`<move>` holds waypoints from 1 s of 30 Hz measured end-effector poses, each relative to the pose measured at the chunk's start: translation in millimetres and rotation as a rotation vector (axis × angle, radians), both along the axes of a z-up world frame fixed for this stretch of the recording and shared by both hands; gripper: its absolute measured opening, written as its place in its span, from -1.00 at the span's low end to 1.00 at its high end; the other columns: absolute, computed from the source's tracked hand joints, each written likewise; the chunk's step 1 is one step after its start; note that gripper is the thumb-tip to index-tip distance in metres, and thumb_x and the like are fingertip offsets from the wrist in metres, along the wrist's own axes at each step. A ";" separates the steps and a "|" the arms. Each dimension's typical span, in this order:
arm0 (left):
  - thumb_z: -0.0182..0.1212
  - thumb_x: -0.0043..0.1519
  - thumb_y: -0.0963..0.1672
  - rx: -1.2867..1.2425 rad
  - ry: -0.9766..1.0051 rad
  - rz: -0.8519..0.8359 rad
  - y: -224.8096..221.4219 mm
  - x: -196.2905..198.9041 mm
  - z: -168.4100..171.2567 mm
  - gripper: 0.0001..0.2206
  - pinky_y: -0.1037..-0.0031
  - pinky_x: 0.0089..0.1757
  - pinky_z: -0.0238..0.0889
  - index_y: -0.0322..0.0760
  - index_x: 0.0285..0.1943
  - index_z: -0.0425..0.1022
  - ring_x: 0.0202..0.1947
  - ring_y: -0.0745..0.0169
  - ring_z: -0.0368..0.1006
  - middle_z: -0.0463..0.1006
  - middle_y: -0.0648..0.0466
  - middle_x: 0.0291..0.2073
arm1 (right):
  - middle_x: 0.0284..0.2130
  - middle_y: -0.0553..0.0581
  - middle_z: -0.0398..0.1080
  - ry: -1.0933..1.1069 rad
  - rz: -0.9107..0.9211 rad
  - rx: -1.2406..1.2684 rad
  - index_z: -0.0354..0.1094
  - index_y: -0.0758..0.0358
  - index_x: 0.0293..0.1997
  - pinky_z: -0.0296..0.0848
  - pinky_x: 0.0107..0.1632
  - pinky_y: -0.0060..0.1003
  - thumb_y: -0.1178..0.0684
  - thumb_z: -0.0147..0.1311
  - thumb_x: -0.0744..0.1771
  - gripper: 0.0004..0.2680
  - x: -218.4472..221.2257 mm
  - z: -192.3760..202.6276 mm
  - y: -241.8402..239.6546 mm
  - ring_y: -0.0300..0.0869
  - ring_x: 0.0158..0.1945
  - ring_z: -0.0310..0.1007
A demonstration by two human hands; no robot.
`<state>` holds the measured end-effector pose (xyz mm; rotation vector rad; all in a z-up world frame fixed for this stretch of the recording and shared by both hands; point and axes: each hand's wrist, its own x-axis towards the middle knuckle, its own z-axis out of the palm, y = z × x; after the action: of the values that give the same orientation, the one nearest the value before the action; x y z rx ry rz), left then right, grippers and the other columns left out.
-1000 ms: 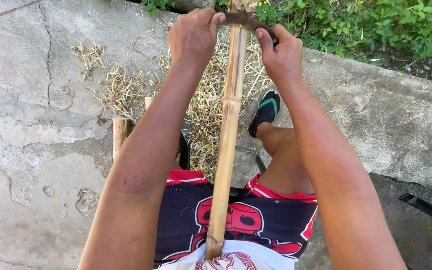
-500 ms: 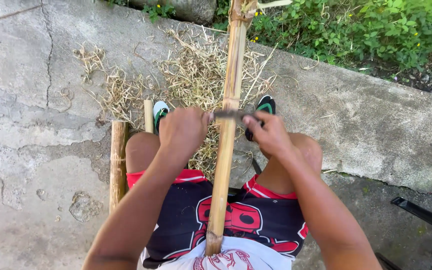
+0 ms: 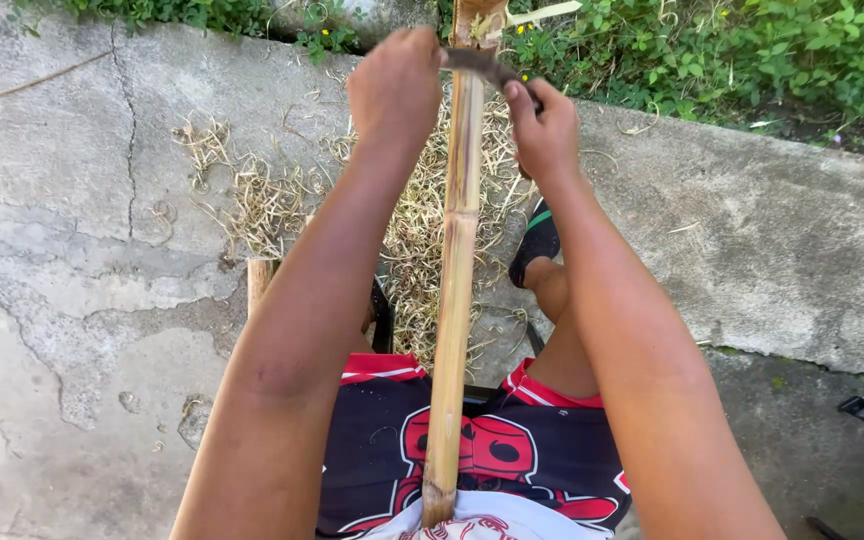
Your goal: Shaving and scraping the outer layer and nodes of a bamboo pole using a sickle.
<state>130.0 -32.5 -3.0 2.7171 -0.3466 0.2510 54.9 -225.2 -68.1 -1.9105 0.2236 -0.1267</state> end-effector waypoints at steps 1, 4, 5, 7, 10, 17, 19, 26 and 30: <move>0.18 0.30 -0.04 0.005 0.004 -0.006 -2.4 3.9 6.1 -0.79 0.13 -0.36 0.34 -0.23 -0.28 0.55 -0.40 0.05 0.53 0.59 0.05 -0.40 | -0.69 -0.05 0.25 0.004 -0.006 0.005 0.35 0.28 -0.39 0.18 -0.53 -0.29 -0.12 0.06 0.41 -0.71 3.9 -5.5 -0.3 -0.34 -0.61 0.24; 0.21 0.27 0.00 -0.009 0.132 0.054 -5.9 6.0 13.9 -0.81 0.19 -0.39 0.38 -0.13 -0.24 0.57 -0.46 0.13 0.55 0.60 0.11 -0.44 | -0.65 0.01 0.21 -0.180 -0.047 -0.136 0.28 0.32 -0.40 0.10 -0.48 -0.23 -0.17 0.10 0.46 -0.64 6.1 -17.8 -1.6 -0.29 -0.54 0.14; 0.23 0.25 0.01 -0.026 0.109 0.067 -3.2 3.4 11.6 -0.82 0.20 -0.41 0.37 -0.09 -0.24 0.60 -0.49 0.12 0.55 0.61 0.12 -0.46 | -0.66 0.01 0.21 -0.201 -0.042 -0.143 0.25 0.32 -0.41 0.09 -0.49 -0.23 -0.21 0.09 0.46 -0.62 5.4 -17.6 -1.8 -0.29 -0.55 0.14; 0.26 0.22 0.02 -0.042 0.089 0.076 3.4 -3.5 9.1 -0.82 0.21 -0.43 0.37 -0.05 -0.24 0.63 -0.52 0.12 0.55 0.62 0.13 -0.48 | -0.67 0.02 0.20 -0.220 -0.041 -0.149 0.22 0.31 -0.43 0.09 -0.49 -0.22 -0.24 0.08 0.45 -0.59 0.7 -15.2 -1.6 -0.30 -0.55 0.15; 0.32 0.21 0.03 -0.042 -0.026 0.030 8.1 -18.4 8.1 -0.81 0.20 -0.45 0.34 -0.06 -0.28 0.67 -0.55 0.12 0.53 0.64 0.12 -0.51 | -0.66 0.00 0.25 -0.204 -0.001 -0.178 0.21 0.29 -0.44 0.10 -0.51 -0.24 -0.26 0.06 0.45 -0.58 -12.8 -5.5 -6.2 -0.30 -0.57 0.19; 0.30 0.25 0.01 -0.089 0.043 0.030 14.4 -52.1 20.0 -0.82 0.20 -0.50 0.29 -0.06 -0.26 0.66 -0.62 0.16 0.49 0.61 0.11 -0.56 | -0.67 0.11 0.23 -0.214 0.038 -0.251 0.23 0.33 -0.39 0.19 -0.47 -0.18 -0.21 0.10 0.47 -0.61 -41.4 6.3 -5.6 -0.19 -0.58 0.18; 0.29 0.26 0.01 -0.075 0.095 0.042 16.6 -61.6 28.9 -0.82 0.20 -0.50 0.28 -0.06 -0.27 0.66 -0.64 0.16 0.48 0.60 0.11 -0.59 | -0.66 0.14 0.22 -0.210 0.039 -0.252 0.23 0.35 -0.37 0.20 -0.47 -0.17 -0.20 0.12 0.47 -0.61 -49.9 7.6 -4.6 -0.17 -0.58 0.17; 0.28 0.28 0.01 -0.095 0.163 -0.011 34.8 -127.5 36.3 -0.80 0.10 -0.48 0.26 -0.09 -0.27 0.63 -0.63 0.02 0.48 0.59 0.06 -0.59 | -0.70 0.03 0.26 -0.087 0.084 -0.207 0.35 0.29 -0.37 0.17 -0.53 -0.21 -0.21 0.08 0.43 -0.66 -116.3 10.7 6.0 -0.26 -0.62 0.28; 0.19 0.32 -0.01 -0.003 0.419 0.039 40.3 -169.4 64.7 -0.79 -0.02 -0.41 0.29 -0.13 -0.25 0.61 -0.51 -0.18 0.53 0.59 -0.08 -0.54 | -0.69 0.02 0.27 -0.029 0.118 -0.138 0.40 0.28 -0.30 0.18 -0.53 -0.21 -0.22 0.05 0.43 -0.67 -161.3 29.9 14.1 -0.31 -0.61 0.28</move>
<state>-39.3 7.8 61.6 2.6848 -0.1710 -0.3053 -106.4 -211.0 -38.2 -2.0521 0.0843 -0.0928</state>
